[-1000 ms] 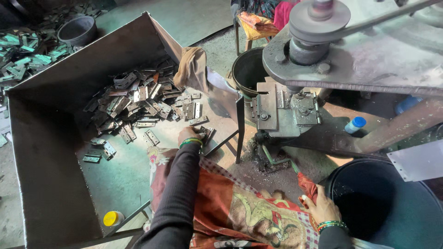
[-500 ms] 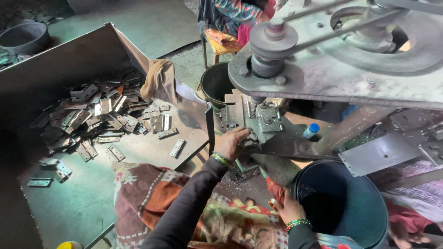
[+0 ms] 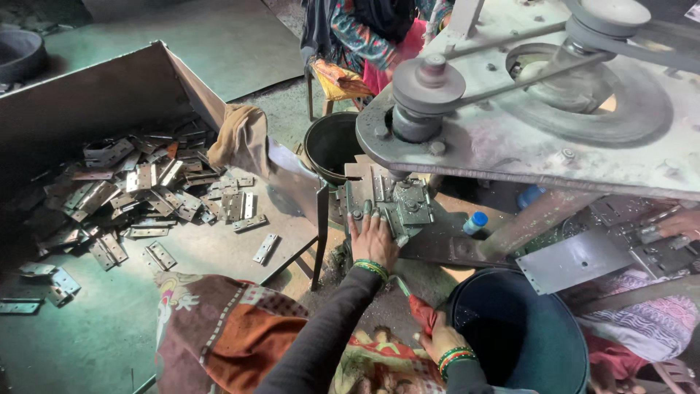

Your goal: The person repeatedly places small metal pieces into a press machine and operates the lever to process them. The person handles the metal pieces one at a time, positioning them under the press and then releasing them after the cycle.

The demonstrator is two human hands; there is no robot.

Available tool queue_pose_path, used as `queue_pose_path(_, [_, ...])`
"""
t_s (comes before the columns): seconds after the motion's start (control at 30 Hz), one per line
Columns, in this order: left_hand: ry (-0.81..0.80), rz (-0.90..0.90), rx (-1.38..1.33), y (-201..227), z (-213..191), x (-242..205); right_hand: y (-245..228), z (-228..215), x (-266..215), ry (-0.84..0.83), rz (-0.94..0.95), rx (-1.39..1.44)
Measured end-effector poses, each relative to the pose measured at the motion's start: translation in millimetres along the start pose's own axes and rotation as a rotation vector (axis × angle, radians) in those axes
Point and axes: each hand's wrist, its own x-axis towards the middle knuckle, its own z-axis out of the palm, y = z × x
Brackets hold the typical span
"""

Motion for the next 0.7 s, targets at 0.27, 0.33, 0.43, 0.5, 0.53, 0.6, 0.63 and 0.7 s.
queue_pose_path(0.27, [-0.162, -0.077, 0.173, -4.9, 17.0, 25.2, -19.2, -37.5, 7.4, 0.104, 0.039, -0.123])
queue_pose_path(0.33, [-0.120, -0.054, 0.222, -11.3, 21.7, 31.1, -15.3, -6.8, 20.3, 0.075, 0.068, -0.060])
queue_pose_path(0.43, [0.066, 0.043, 0.246, -18.8, 29.2, 31.5, -3.7, 39.2, 28.4, 0.089, 0.043, -0.020])
queue_pose_path(0.5, [0.030, 0.033, 0.143, -19.0, 34.2, 31.5, -0.4, 48.4, 35.4, 0.100, 0.024, -0.003])
queue_pose_path(0.53, [-0.002, 0.027, 0.089, -19.4, 35.9, 24.0, 0.9, 49.4, 29.7, 0.083, 0.027, 0.009])
queue_pose_path(0.6, [0.016, 0.022, 0.076, -20.3, 32.6, 22.5, -4.5, 30.9, 27.8, 0.041, 0.048, -0.009])
queue_pose_path(0.63, [0.038, 0.023, 0.072, -20.6, 28.4, 30.2, -6.4, 13.4, 28.6, 0.015, 0.066, -0.038])
queue_pose_path(0.7, [0.026, 0.011, 0.074, -22.7, 23.3, 29.1, -7.6, -10.8, 20.1, 0.010, 0.074, -0.099])
